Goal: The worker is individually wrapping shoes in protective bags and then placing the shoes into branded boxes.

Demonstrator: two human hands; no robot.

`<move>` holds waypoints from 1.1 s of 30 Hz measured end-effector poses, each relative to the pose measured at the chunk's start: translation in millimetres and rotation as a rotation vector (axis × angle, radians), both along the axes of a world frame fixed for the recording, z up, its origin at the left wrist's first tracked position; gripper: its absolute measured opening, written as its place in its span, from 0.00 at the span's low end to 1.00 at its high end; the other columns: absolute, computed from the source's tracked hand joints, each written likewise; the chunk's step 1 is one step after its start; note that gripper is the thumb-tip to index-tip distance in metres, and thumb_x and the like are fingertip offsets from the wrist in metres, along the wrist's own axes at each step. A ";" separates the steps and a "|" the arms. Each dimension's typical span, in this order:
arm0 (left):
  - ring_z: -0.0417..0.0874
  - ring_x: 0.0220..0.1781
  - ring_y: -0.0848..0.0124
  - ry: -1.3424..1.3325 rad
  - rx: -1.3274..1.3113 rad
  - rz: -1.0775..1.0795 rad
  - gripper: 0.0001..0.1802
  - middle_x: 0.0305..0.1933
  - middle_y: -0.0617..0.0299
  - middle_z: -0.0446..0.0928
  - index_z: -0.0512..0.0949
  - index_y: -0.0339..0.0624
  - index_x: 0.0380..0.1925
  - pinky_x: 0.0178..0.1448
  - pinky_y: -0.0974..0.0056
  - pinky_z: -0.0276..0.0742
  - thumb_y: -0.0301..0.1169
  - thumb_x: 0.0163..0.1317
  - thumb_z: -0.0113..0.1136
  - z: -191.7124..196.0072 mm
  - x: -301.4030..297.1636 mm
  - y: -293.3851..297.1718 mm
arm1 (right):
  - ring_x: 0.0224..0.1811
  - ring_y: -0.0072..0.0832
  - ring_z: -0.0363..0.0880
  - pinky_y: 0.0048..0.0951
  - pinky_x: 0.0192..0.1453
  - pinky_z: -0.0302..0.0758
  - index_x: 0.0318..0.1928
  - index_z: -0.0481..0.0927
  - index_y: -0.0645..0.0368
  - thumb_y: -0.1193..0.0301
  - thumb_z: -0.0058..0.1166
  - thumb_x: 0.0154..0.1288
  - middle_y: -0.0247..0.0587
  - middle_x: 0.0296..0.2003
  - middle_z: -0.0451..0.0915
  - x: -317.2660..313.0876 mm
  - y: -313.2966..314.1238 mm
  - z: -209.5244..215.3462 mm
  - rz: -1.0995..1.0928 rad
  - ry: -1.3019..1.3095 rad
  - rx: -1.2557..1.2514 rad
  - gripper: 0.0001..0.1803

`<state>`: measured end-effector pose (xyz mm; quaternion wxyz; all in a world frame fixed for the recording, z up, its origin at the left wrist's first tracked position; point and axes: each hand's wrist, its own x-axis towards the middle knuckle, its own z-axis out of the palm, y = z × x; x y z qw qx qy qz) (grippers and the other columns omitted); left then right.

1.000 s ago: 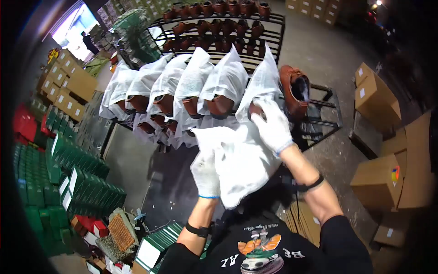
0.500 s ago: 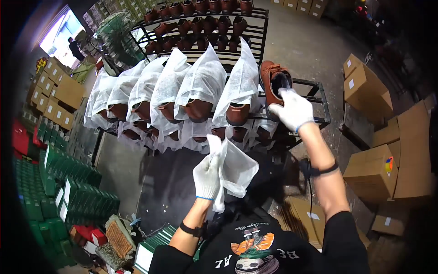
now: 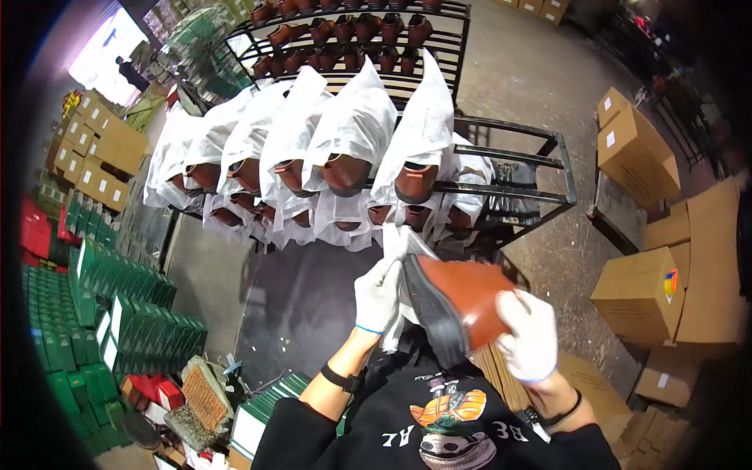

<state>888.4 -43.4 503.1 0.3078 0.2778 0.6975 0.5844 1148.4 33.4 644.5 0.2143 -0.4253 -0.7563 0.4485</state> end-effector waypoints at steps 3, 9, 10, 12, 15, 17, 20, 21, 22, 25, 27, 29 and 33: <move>0.87 0.32 0.73 0.035 -0.099 -0.085 0.13 0.32 0.62 0.90 0.87 0.29 0.53 0.39 0.64 0.82 0.29 0.79 0.63 20.6 4.1 2.3 | 0.29 0.46 0.84 0.44 0.34 0.78 0.34 0.87 0.54 0.59 0.62 0.75 0.42 0.28 0.83 -48.8 22.5 -6.6 0.702 -0.138 0.348 0.14; 0.92 0.41 0.44 0.388 0.064 -0.258 0.11 0.39 0.36 0.86 0.88 0.36 0.50 0.42 0.56 0.83 0.32 0.77 0.65 54.7 0.8 38.7 | 0.31 0.46 0.86 0.45 0.35 0.81 0.32 0.86 0.51 0.60 0.65 0.69 0.41 0.29 0.84 -40.7 24.8 -16.2 0.422 0.020 0.698 0.12; 0.91 0.38 0.44 0.430 0.095 -0.237 0.11 0.38 0.38 0.86 0.89 0.36 0.47 0.40 0.54 0.83 0.32 0.76 0.65 61.6 6.1 38.5 | 0.31 0.46 0.87 0.45 0.36 0.82 0.32 0.87 0.52 0.60 0.65 0.70 0.42 0.30 0.85 -40.6 29.1 -6.7 0.585 -0.072 0.577 0.11; 0.90 0.37 0.43 0.480 0.035 -0.305 0.10 0.36 0.39 0.86 0.88 0.35 0.45 0.39 0.52 0.83 0.32 0.76 0.65 68.8 7.2 35.5 | 0.32 0.49 0.87 0.44 0.38 0.82 0.32 0.87 0.54 0.61 0.61 0.72 0.44 0.28 0.85 -39.7 37.4 -9.2 0.527 -0.111 0.420 0.13; 0.89 0.40 0.42 0.591 -0.122 -0.436 0.08 0.36 0.41 0.86 0.87 0.36 0.44 0.42 0.48 0.83 0.30 0.73 0.65 76.6 6.4 35.8 | 0.30 0.47 0.86 0.44 0.37 0.82 0.35 0.87 0.53 0.61 0.60 0.72 0.43 0.30 0.85 -37.8 25.3 -23.7 0.417 -0.118 0.416 0.12; 0.89 0.43 0.38 0.709 0.061 -0.515 0.12 0.39 0.38 0.86 0.87 0.38 0.54 0.42 0.54 0.84 0.28 0.74 0.65 82.9 14.2 36.2 | 0.33 0.48 0.88 0.44 0.40 0.84 0.40 0.90 0.53 0.61 0.59 0.73 0.45 0.34 0.88 -39.2 2.1 -30.3 0.510 -0.094 0.501 0.12; 0.94 0.38 0.55 0.503 -0.024 -0.536 0.10 0.39 0.39 0.86 0.88 0.34 0.49 0.42 0.59 0.84 0.28 0.73 0.66 109.8 22.3 13.3 | 0.33 0.50 0.87 0.43 0.37 0.82 0.36 0.89 0.60 0.64 0.59 0.74 0.52 0.31 0.86 -42.6 15.5 -39.9 -0.240 0.056 -0.049 0.13; 0.94 0.37 0.60 0.457 -0.094 -0.550 0.10 0.39 0.40 0.87 0.89 0.34 0.48 0.42 0.61 0.84 0.28 0.73 0.67 99.0 25.8 3.3 | 0.33 0.50 0.87 0.43 0.37 0.81 0.39 0.89 0.61 0.68 0.61 0.72 0.53 0.31 0.84 -41.2 4.5 -44.3 -0.281 0.099 0.036 0.09; 0.93 0.37 0.64 0.381 -0.006 -0.509 0.10 0.38 0.43 0.88 0.89 0.33 0.47 0.42 0.62 0.84 0.28 0.73 0.66 104.7 33.9 -1.7 | 0.32 0.49 0.86 0.43 0.37 0.81 0.39 0.89 0.61 0.70 0.64 0.70 0.52 0.30 0.84 -42.4 -9.5 -42.3 -0.251 0.113 0.299 0.08; 0.84 0.38 0.79 0.181 0.134 -0.234 0.10 0.33 0.58 0.88 0.89 0.29 0.44 0.42 0.66 0.80 0.27 0.75 0.64 137.6 41.1 -5.6 | 0.31 0.46 0.86 0.44 0.37 0.82 0.40 0.88 0.64 0.70 0.71 0.65 0.48 0.30 0.85 -47.8 -15.2 -12.9 -0.152 -0.002 0.745 0.09; 0.77 0.33 0.82 -0.027 0.126 -0.050 0.11 0.29 0.67 0.84 0.89 0.30 0.44 0.36 0.68 0.74 0.29 0.76 0.65 131.4 24.5 -5.5 | 0.36 0.52 0.87 0.45 0.42 0.83 0.41 0.89 0.64 0.76 0.67 0.65 0.53 0.36 0.87 -66.7 13.1 -4.0 -0.216 0.098 0.865 0.06; 0.71 0.33 0.84 -0.014 0.098 -0.025 0.15 0.29 0.74 0.79 0.86 0.30 0.35 0.36 0.69 0.69 0.32 0.79 0.62 118.2 -1.6 -4.0 | 0.38 0.51 0.88 0.45 0.47 0.84 0.43 0.89 0.63 0.73 0.66 0.67 0.51 0.37 0.88 -101.8 59.1 -4.1 -0.226 0.071 0.869 0.08; 0.70 0.34 0.84 -0.198 0.169 -0.101 0.16 0.30 0.76 0.76 0.85 0.34 0.35 0.37 0.70 0.66 0.34 0.82 0.63 111.1 -7.9 13.4 | 0.55 0.50 0.87 0.43 0.64 0.81 0.49 0.90 0.58 0.68 0.65 0.70 0.51 0.47 0.88 -106.3 155.8 -50.7 -0.187 0.052 0.629 0.12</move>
